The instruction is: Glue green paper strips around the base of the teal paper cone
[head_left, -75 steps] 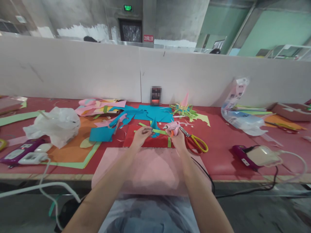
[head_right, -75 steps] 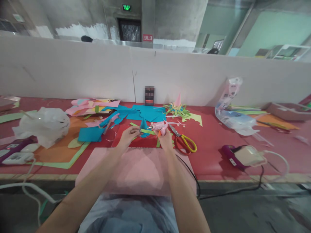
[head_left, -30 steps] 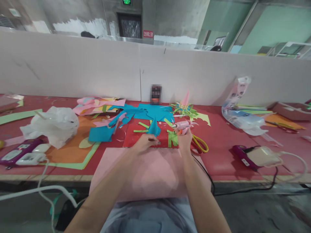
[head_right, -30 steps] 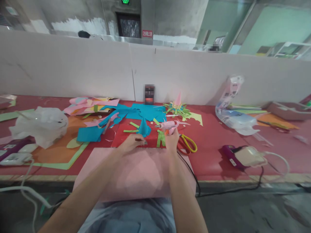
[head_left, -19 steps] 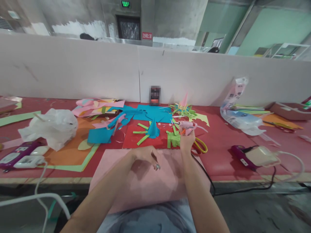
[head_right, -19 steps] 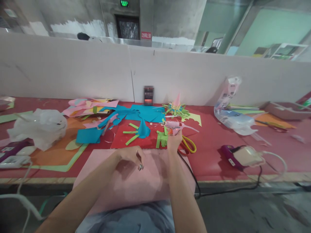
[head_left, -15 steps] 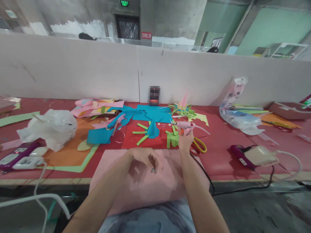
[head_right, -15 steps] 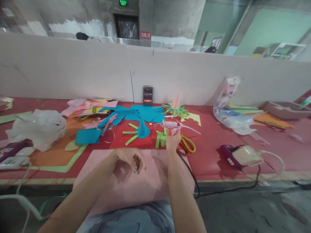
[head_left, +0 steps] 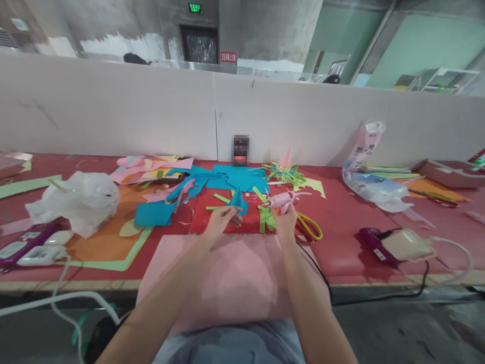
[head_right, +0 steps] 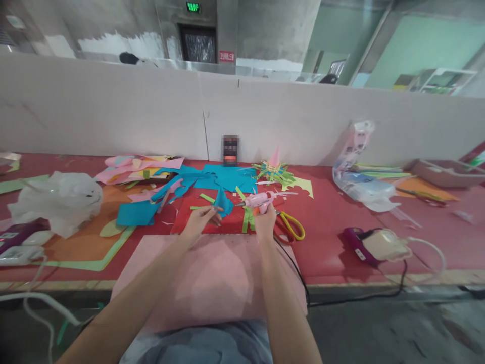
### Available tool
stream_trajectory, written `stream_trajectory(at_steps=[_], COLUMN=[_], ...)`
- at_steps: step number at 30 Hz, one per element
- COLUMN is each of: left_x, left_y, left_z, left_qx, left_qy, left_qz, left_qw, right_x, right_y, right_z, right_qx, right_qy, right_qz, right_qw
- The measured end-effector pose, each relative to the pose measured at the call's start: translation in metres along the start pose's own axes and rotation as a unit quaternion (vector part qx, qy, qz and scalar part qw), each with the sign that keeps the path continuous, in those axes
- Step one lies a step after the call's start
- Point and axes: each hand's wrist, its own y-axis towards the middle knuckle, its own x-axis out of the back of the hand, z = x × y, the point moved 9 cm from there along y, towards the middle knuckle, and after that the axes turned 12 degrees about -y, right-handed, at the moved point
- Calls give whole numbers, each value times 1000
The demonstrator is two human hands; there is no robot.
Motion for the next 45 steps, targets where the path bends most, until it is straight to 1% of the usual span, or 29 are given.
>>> stream_trajectory(at_steps=[2, 3, 5, 8, 10, 12, 14, 18, 20, 21, 23, 25, 26, 27, 28, 29, 30, 31, 32, 33, 34, 35, 37, 39, 40, 41, 42, 43, 45], left_x=[10, 11, 5, -7, -11, -9, -2, 15, 26, 33, 43, 46, 44, 40, 31, 20, 7, -6, -16, -23, -27, -28, -29, -27, -24, -19, -11, -1, 19], left_y=[4, 4, 3, -3, -5, -5, -4, -1, -2, -4, -11, -18, -21, -22, -22, -22, -21, -21, -22, -24, -25, -26, -26, -25, -24, -22, -19, -16, -13], left_z=[-5, -5, -1, 4, 3, -2, -6, -14, -23, -29, -42, -55, -60, -63, -63, -60, -53, -42, -30, -20, -12, -9, -9, -12, -14, -17, -22, -28, -37], left_qx=[-25, -23, -6, 20, 17, -5, -27, -57, -91, -114, -165, -209, -223, -232, -234, -226, -208, -183, -155, -130, -113, -105, -107, -108, -109, -114, -124, -138, -164], left_qy=[27, 37, 53, 59, 43, 23, 12, -1, -6, -7, 1, 36, 68, 110, 162, 220, 282, 343, 398, 445, 480, 503, 515, 495, 480, 468, 461, 460, 474], left_qz=[-41, -46, -28, 6, 6, -12, -43, -98, -139, -165, -208, -221, -210, -187, -148, -93, -26, 42, 99, 140, 162, 165, 153, 147, 134, 110, 69, 16, -85], left_qw=[998, 998, 998, 998, 999, 1000, 999, 994, 986, 980, 964, 952, 949, 948, 947, 944, 936, 920, 899, 875, 855, 842, 836, 850, 860, 870, 876, 877, 861], right_x=[-5, -8, -13, -20, -26, -30, -32, -34, -35, -34, -27, -18, -14, -12, -10, -8, -7, -6, -6, -7, -8, -10, -13, -15, -17, -18, -18, -18, -17], right_y=[-2, -3, -6, -13, -17, -21, -23, -24, -23, -22, -17, -12, -9, -7, -6, -5, -4, -3, -3, -3, -3, -3, -4, -4, -4, -4, -4, -3, -2], right_z=[1, 2, 7, 16, 21, 26, 31, 32, 28, 25, 18, 11, 6, 1, -4, -9, -12, -15, -17, -19, -20, -20, -19, -16, -14, -14, -14, -14, -16], right_qx=[5, 8, 16, 24, 22, 20, 23, 23, 12, 6, 0, 1, -2, -8, -16, -24, -31, -36, -42, -48, -55, -61, -67, -60, -57, -55, -55, -54, -50], right_qy=[9, 18, 33, 46, 49, 52, 52, 34, 28, 24, 9, -19, -40, -67, -96, -123, -144, -158, -162, -161, -157, -150, -136, -121, -115, -113, -113, -117, -127], right_qz=[24, 35, 60, 104, 138, 163, 174, 182, 183, 174, 133, 80, 59, 46, 37, 31, 27, 24, 26, 30, 34, 40, 49, 59, 66, 73, 77, 80, 81], right_qw=[1000, 999, 998, 993, 989, 985, 983, 982, 983, 984, 991, 997, 997, 997, 995, 992, 989, 987, 985, 985, 985, 986, 987, 989, 989, 989, 989, 988, 987])
